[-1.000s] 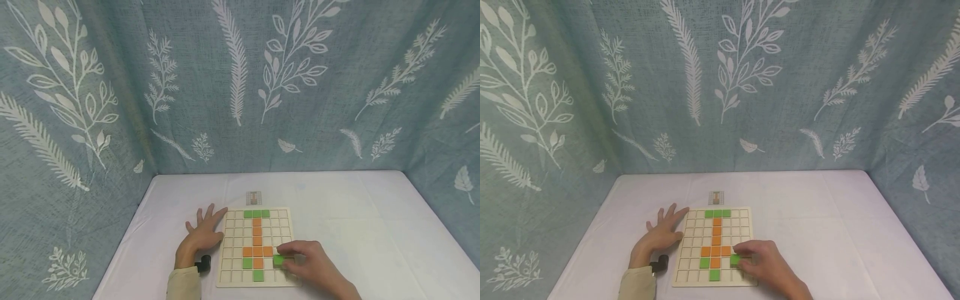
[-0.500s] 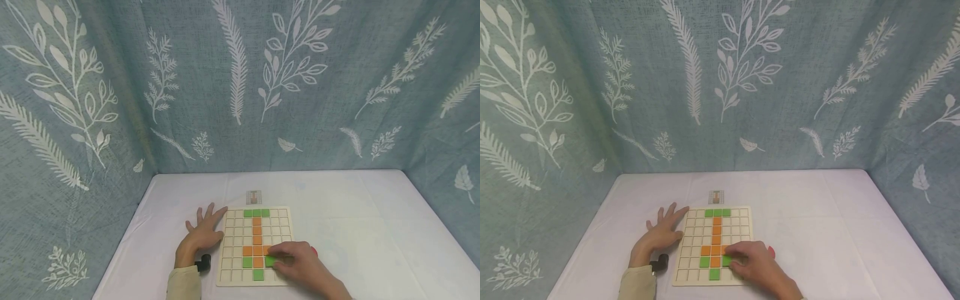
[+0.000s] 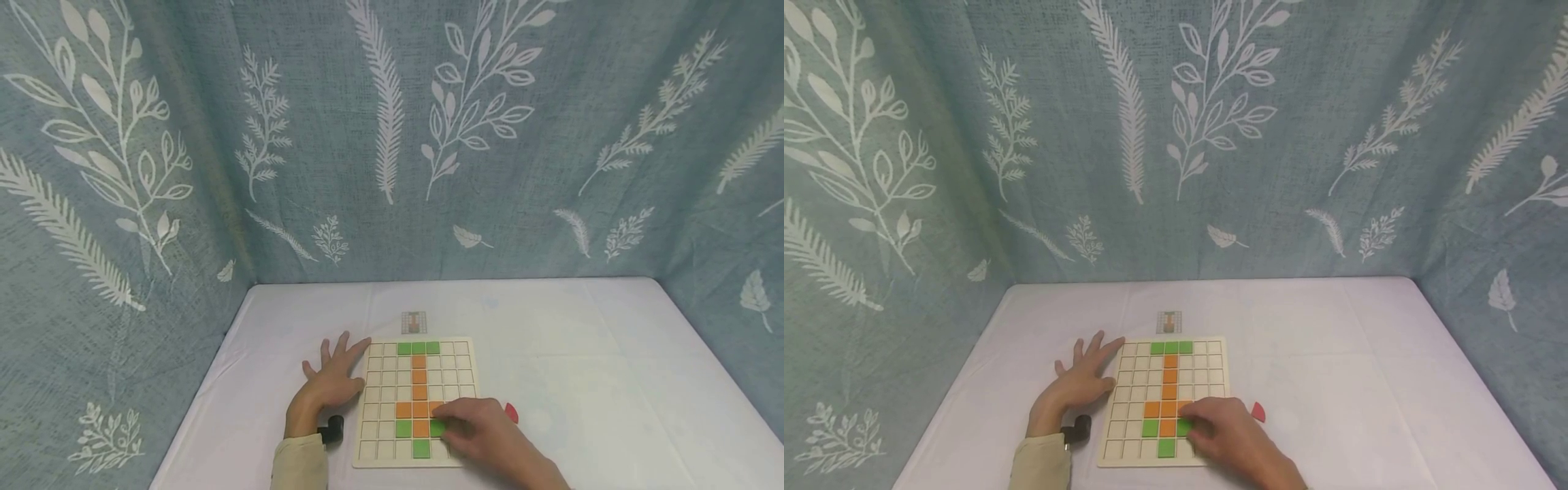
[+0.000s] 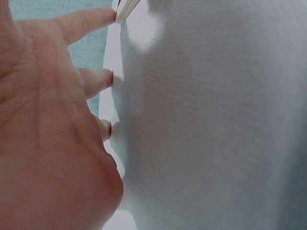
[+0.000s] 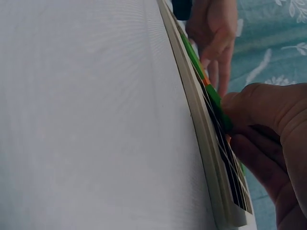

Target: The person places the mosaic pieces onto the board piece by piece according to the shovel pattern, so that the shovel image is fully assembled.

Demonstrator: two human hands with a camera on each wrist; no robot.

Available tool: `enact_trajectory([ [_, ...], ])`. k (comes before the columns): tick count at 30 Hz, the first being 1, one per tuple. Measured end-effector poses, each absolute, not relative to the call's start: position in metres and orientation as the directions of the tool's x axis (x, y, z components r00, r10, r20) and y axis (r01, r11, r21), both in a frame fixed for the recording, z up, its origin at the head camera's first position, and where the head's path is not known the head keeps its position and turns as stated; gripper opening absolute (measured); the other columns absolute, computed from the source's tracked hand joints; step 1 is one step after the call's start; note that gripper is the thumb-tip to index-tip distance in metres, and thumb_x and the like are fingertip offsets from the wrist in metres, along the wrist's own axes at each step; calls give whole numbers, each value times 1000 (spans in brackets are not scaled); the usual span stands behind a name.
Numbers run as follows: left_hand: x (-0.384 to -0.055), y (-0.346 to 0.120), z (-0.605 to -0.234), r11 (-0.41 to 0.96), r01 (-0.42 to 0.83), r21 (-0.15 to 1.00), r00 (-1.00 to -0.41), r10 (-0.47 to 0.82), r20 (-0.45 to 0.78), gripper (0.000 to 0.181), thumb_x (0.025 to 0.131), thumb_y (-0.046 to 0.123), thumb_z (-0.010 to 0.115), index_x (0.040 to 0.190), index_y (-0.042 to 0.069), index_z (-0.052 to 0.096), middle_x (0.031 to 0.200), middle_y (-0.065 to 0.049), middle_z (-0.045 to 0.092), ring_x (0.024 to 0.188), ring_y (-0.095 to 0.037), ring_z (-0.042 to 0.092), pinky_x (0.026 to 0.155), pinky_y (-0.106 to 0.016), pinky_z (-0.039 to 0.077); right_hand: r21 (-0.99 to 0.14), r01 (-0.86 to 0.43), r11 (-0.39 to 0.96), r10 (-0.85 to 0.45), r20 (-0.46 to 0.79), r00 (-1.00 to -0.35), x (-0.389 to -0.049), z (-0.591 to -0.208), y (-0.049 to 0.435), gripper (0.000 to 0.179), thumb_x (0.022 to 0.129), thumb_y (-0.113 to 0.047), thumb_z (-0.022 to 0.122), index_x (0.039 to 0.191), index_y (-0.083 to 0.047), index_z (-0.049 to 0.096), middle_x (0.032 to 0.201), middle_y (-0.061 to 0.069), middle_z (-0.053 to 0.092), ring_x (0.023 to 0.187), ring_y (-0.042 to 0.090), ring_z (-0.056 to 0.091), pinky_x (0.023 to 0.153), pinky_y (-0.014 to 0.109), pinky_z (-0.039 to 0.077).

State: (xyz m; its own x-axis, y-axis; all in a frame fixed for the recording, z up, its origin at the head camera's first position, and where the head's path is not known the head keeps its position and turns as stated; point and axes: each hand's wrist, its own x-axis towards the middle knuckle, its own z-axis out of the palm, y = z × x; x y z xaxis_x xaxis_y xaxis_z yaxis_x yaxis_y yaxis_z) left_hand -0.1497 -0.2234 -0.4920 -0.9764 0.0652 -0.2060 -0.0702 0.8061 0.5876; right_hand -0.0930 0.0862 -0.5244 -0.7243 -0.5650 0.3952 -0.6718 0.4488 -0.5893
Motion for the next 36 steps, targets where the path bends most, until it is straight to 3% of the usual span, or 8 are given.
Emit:
enact_trajectory([
  [8, -150, -223, -491, 804, -67, 591, -975, 73, -209, 85, 82, 10, 68, 165, 18, 50, 181, -28, 17, 165, -62, -4, 117, -92, -12, -578, -698, 423, -549, 450, -705, -93, -527, 88, 37, 82, 0, 87, 117, -15, 83, 110, -8, 85, 101, 7, 79, 94, 12, 58],
  [16, -150, -223, -491, 793, -69, 605, -974, 78, -213, 86, 81, 10, 68, 165, 18, 50, 181, -28, 16, 165, -62, -5, 117, -92, -14, -706, -550, 446, -496, 317, -808, -94, -516, 110, 32, 88, -9, 89, 119, -16, 83, 118, -8, 84, 108, 7, 80, 95, 29, 65],
  [19, -150, -222, -491, 791, -69, 607, -973, 80, -215, 86, 81, 10, 68, 165, 18, 50, 181, -28, 16, 166, -61, -6, 117, -91, -15, -711, -516, 477, -450, 307, -839, -94, -516, 125, 33, 86, -10, 91, 117, -19, 84, 116, -9, 84, 105, 5, 79, 86, 28, 65],
  [23, -151, -223, -493, 793, -73, 605, -973, 76, -218, 86, 81, 9, 68, 165, 18, 50, 181, -28, 16, 166, -61, -6, 117, -91, -15, -737, -442, 511, -390, 260, -883, -92, -516, 147, 37, 84, -6, 91, 117, -22, 84, 99, -14, 81, 84, 1, 72, 74, 23, 59],
  [26, -150, -223, -493, 794, -79, 603, -973, 71, -221, 86, 82, 9, 68, 165, 17, 50, 181, -28, 16, 166, -61, -6, 117, -91, -15, -717, -423, 554, -356, 256, -899, -90, -516, 162, 40, 83, -5, 91, 117, -24, 84, 95, -19, 77, 83, 0, 70, 81, 20, 61],
  [29, -150, -224, -493, 795, -85, 601, -971, 69, -228, 86, 83, 9, 68, 166, 17, 48, 182, -27, 15, 166, -60, -7, 118, -90, -15, -679, -446, 583, -340, 295, -893, -89, -516, 174, 42, 80, -2, 92, 115, -24, 84, 99, -22, 79, 92, 0, 75, 93, 14, 59],
  [36, -148, -223, -491, 785, -79, 614, -975, 69, -213, 86, 81, 9, 69, 165, 17, 50, 181, -29, 16, 165, -62, -5, 117, -91, -15, -679, -478, 557, -357, 324, -876, -81, -518, 187, 43, 80, 0, 91, 115, -23, 85, 107, -17, 83, 104, 2, 78, 95, 4, 52],
])
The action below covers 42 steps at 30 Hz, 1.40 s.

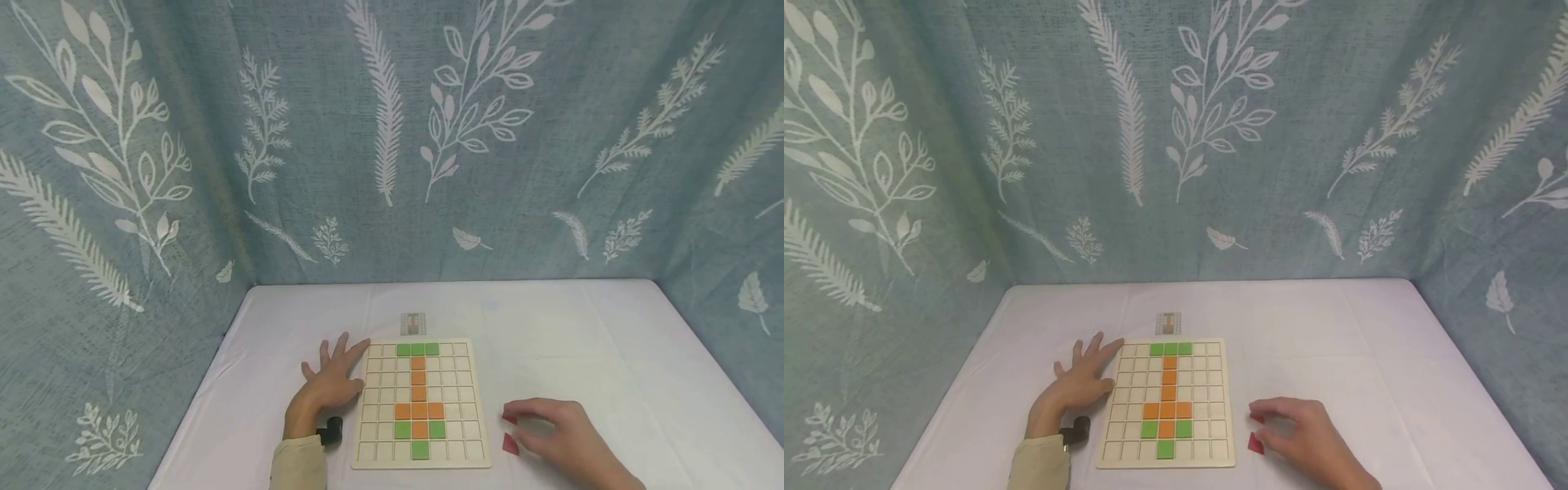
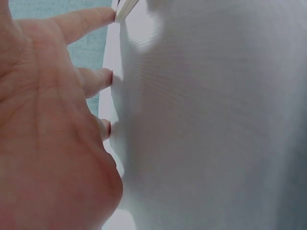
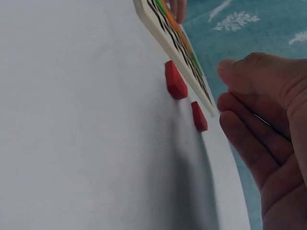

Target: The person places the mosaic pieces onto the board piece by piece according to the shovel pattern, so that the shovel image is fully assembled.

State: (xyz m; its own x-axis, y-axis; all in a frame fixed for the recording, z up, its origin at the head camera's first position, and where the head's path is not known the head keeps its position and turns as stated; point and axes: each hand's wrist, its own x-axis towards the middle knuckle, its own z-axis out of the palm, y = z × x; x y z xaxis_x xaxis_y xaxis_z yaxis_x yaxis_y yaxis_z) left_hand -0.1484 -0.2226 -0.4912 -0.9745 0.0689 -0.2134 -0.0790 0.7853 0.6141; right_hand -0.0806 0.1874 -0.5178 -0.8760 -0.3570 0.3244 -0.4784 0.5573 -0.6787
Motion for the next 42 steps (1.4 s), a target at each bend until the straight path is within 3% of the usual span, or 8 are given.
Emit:
enact_trajectory([
  [9, -149, -224, -493, 782, -76, 619, -976, 69, -207, 85, 83, 10, 69, 166, 17, 49, 181, -28, 16, 165, -61, -6, 117, -91, -16, -637, -590, 496, -443, 399, -803, -74, -526, 182, 38, 83, 0, 91, 115, -20, 86, 111, -11, 84, 109, 3, 79, 100, 3, 49],
  [16, -149, -224, -492, 787, -72, 612, -975, 74, -210, 86, 83, 10, 68, 166, 17, 49, 181, -29, 15, 165, -62, -6, 117, -91, -16, -575, -595, 563, -450, 391, -803, -71, -531, 188, 39, 79, -5, 94, 111, -26, 85, 106, -18, 82, 98, 1, 78, 96, 0, 47],
  [22, -149, -225, -491, 785, -80, 614, -974, 70, -217, 87, 82, 10, 68, 166, 17, 49, 181, -28, 15, 165, -61, -7, 118, -90, -16, -596, -574, 561, -460, 352, -815, -70, -531, 196, 38, 80, -7, 94, 114, -21, 85, 111, -9, 85, 103, 2, 78, 93, 3, 51],
  [26, -149, -225, -491, 786, -78, 614, -974, 71, -215, 87, 82, 10, 68, 166, 18, 49, 181, -28, 15, 165, -62, -7, 118, -90, -15, -626, -540, 563, -457, 309, -834, -68, -529, 196, 34, 83, -8, 92, 114, -21, 85, 111, -10, 84, 104, 1, 77, 93, 4, 52],
  [35, -150, -225, -494, 790, -72, 609, -974, 76, -213, 86, 83, 10, 68, 166, 18, 48, 181, -28, 14, 165, -62, -7, 118, -90, -16, -689, -579, 437, -476, 369, -798, -59, -534, 200, 39, 82, 5, 88, 113, -18, 84, 105, -12, 84, 95, -1, 77, 89, 4, 52],
  [42, -149, -226, -495, 791, -73, 608, -973, 76, -217, 86, 83, 10, 68, 167, 18, 48, 182, -27, 15, 165, -61, -7, 118, -90, -17, -626, -581, 520, -423, 402, -812, -66, -533, 186, 41, 79, 2, 92, 113, -19, 86, 108, -13, 84, 99, 1, 78, 94, 1, 50],
])
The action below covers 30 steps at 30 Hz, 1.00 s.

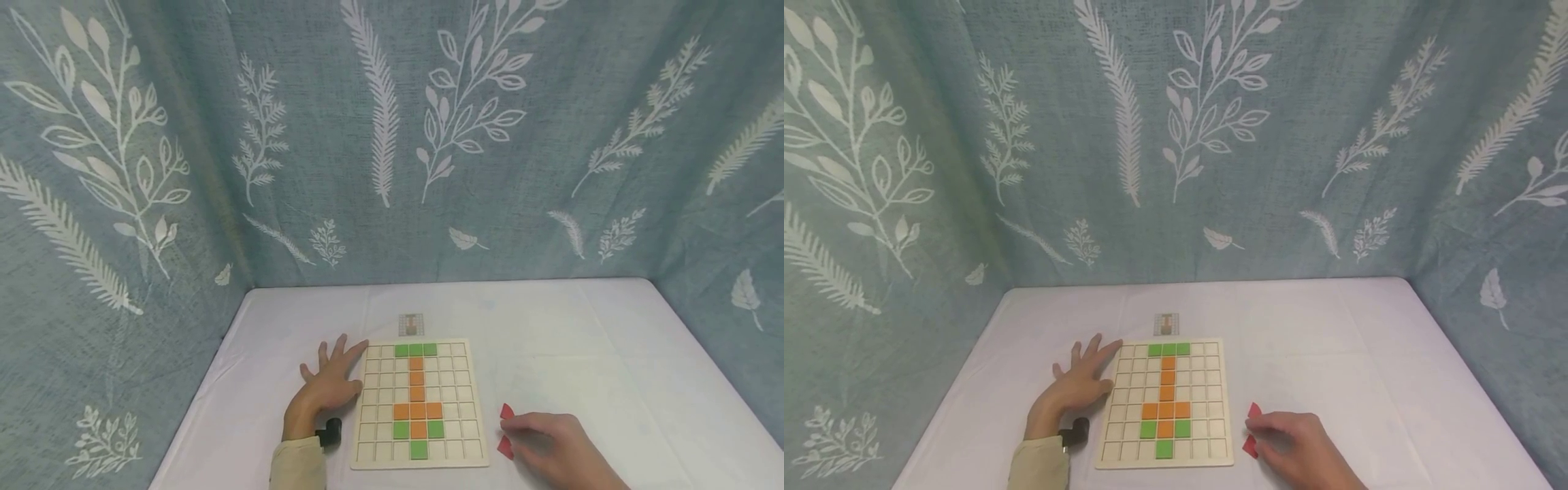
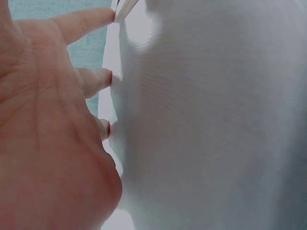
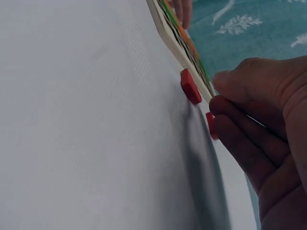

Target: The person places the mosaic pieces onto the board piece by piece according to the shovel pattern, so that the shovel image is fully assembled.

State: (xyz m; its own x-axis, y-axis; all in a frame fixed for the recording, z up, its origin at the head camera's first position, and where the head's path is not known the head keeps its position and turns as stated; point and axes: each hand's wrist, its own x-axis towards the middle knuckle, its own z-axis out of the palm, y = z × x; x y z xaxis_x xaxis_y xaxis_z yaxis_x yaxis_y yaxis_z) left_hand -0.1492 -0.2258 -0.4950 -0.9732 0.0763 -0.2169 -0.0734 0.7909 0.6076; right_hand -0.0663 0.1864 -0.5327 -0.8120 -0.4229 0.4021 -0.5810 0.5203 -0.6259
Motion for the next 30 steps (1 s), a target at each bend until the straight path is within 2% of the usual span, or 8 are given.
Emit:
enact_trajectory([
  [7, -148, -224, -497, 775, -62, 628, -978, 80, -195, 85, 82, 10, 66, 164, 16, 50, 180, -30, 18, 165, -63, -4, 118, -90, -17, -618, -521, 589, -417, 320, -851, -68, -532, 184, 32, 83, -8, 92, 109, -24, 87, 105, -20, 82, 97, -2, 76, 92, 1, 50],
  [14, -150, -227, -496, 791, -73, 608, -972, 79, -220, 85, 85, 10, 67, 167, 19, 47, 182, -27, 13, 166, -61, -8, 118, -90, -17, -655, -549, 519, -444, 342, -828, -60, -533, 195, 36, 81, 2, 89, 110, -20, 86, 103, -14, 83, 92, -2, 75, 87, 4, 52],
  [23, -151, -227, -497, 792, -72, 606, -972, 81, -222, 85, 85, 10, 67, 167, 17, 46, 182, -28, 13, 165, -62, -8, 117, -91, -16, -647, -528, 550, -447, 306, -840, -71, -531, 181, 33, 86, -9, 91, 114, -24, 86, 109, -18, 82, 106, 1, 78, 98, 3, 50],
  [26, -150, -226, -496, 791, -71, 608, -971, 85, -223, 85, 85, 10, 67, 168, 17, 46, 182, -27, 13, 165, -61, -8, 117, -90, -16, -653, -509, 561, -451, 274, -849, -73, -529, 182, 31, 86, -9, 91, 112, -24, 86, 107, -19, 82, 105, 1, 78, 97, 7, 54],
  [30, -149, -226, -494, 785, -72, 615, -970, 90, -228, 85, 85, 9, 66, 168, 17, 46, 182, -27, 12, 165, -61, -9, 117, -90, -17, -657, -461, 597, -452, 199, -869, -68, -526, 190, 28, 87, -9, 89, 110, -25, 86, 104, -22, 81, 95, -3, 75, 89, 17, 62],
])
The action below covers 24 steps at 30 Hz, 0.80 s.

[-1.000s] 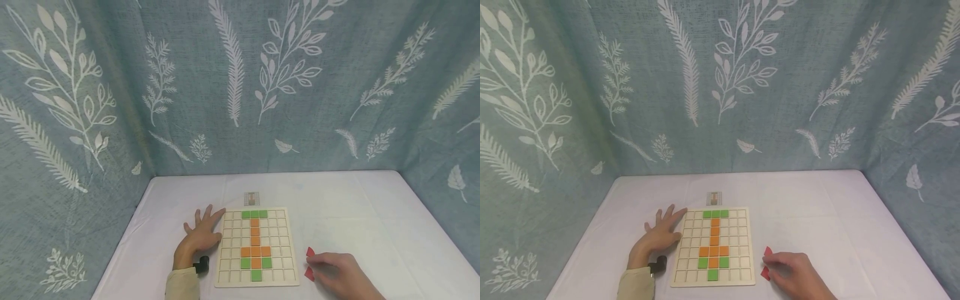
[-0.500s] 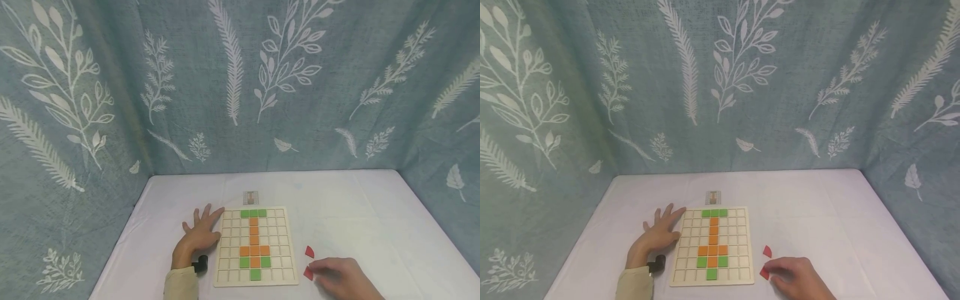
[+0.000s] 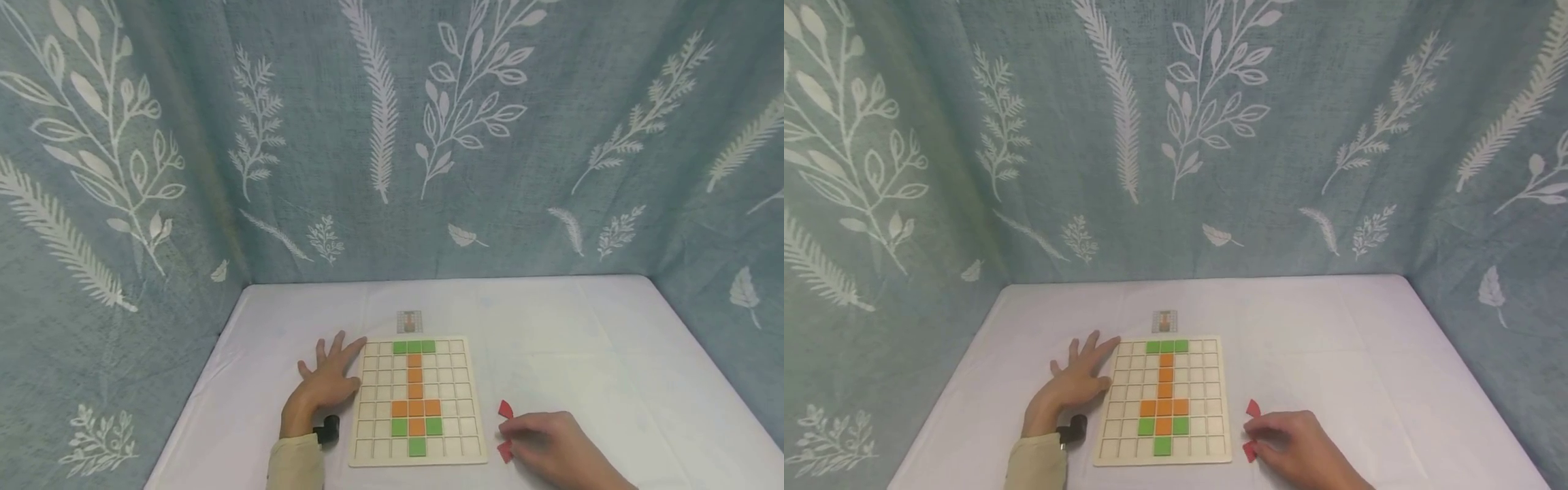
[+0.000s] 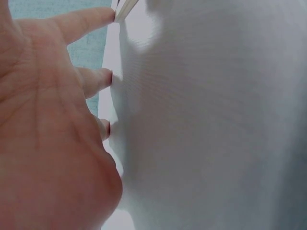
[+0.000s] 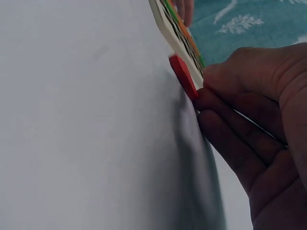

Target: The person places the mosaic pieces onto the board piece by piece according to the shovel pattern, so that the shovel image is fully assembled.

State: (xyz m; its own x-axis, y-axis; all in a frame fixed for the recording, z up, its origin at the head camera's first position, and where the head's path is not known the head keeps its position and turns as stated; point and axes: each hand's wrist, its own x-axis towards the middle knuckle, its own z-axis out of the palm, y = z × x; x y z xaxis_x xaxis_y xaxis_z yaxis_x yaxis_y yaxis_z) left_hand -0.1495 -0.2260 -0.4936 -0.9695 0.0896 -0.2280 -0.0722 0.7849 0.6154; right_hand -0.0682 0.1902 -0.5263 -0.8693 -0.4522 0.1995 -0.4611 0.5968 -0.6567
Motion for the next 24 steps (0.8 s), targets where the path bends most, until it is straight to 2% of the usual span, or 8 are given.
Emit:
enact_trajectory([
  [3, -150, -226, -493, 786, -72, 614, -969, 90, -229, 85, 85, 9, 65, 168, 17, 45, 182, -27, 12, 165, -61, -9, 117, -90, -17, -668, -477, 571, -455, 227, -861, -60, -527, 198, 30, 85, -3, 87, 109, -22, 86, 102, -19, 82, 92, -2, 75, 86, 15, 60],
  [7, -152, -228, -495, 794, -71, 604, -968, 90, -232, 86, 85, 9, 65, 168, 17, 45, 182, -27, 11, 166, -60, -10, 117, -91, -16, -760, -470, 449, -485, 235, -843, -48, -529, 202, 34, 87, 4, 83, 112, -18, 85, 104, -13, 84, 97, 1, 78, 88, 8, 55],
  [10, -153, -228, -496, 794, -72, 603, -968, 91, -235, 86, 85, 9, 65, 168, 17, 44, 182, -27, 11, 165, -61, -10, 117, -91, -17, -808, -452, 379, -507, 228, -831, -43, -529, 201, 33, 89, 5, 82, 114, -16, 85, 105, -11, 85, 99, 2, 79, 89, 7, 55],
  [14, -153, -228, -496, 793, -73, 604, -967, 93, -239, 86, 86, 10, 66, 169, 18, 44, 182, -27, 10, 166, -60, -10, 117, -90, -16, -735, -536, 415, -488, 317, -813, -44, -528, 196, 36, 83, 5, 87, 112, -16, 85, 104, -12, 84, 95, 2, 77, 90, 6, 54],
  [17, -152, -227, -495, 792, -76, 605, -966, 91, -241, 85, 86, 10, 66, 168, 18, 45, 182, -27, 11, 166, -60, -9, 118, -90, -16, -690, -552, 468, -481, 325, -814, -48, -528, 194, 38, 83, 0, 89, 116, -17, 84, 108, -12, 83, 98, 2, 77, 92, 6, 53],
  [20, -151, -226, -493, 790, -80, 607, -966, 88, -243, 85, 86, 10, 67, 168, 18, 45, 182, -27, 11, 166, -60, -9, 118, -90, -16, -697, -535, 478, -503, 283, -817, -49, -529, 193, 37, 86, -6, 89, 121, -17, 82, 112, -10, 82, 103, 2, 76, 93, 7, 53],
  [24, -150, -226, -492, 791, -72, 608, -970, 87, -228, 86, 84, 10, 66, 167, 18, 46, 182, -27, 12, 166, -61, -8, 117, -91, -16, -679, -564, 470, -527, 297, -796, -50, -532, 190, 39, 84, -4, 90, 121, -15, 82, 112, -8, 82, 103, 3, 75, 94, 6, 52],
])
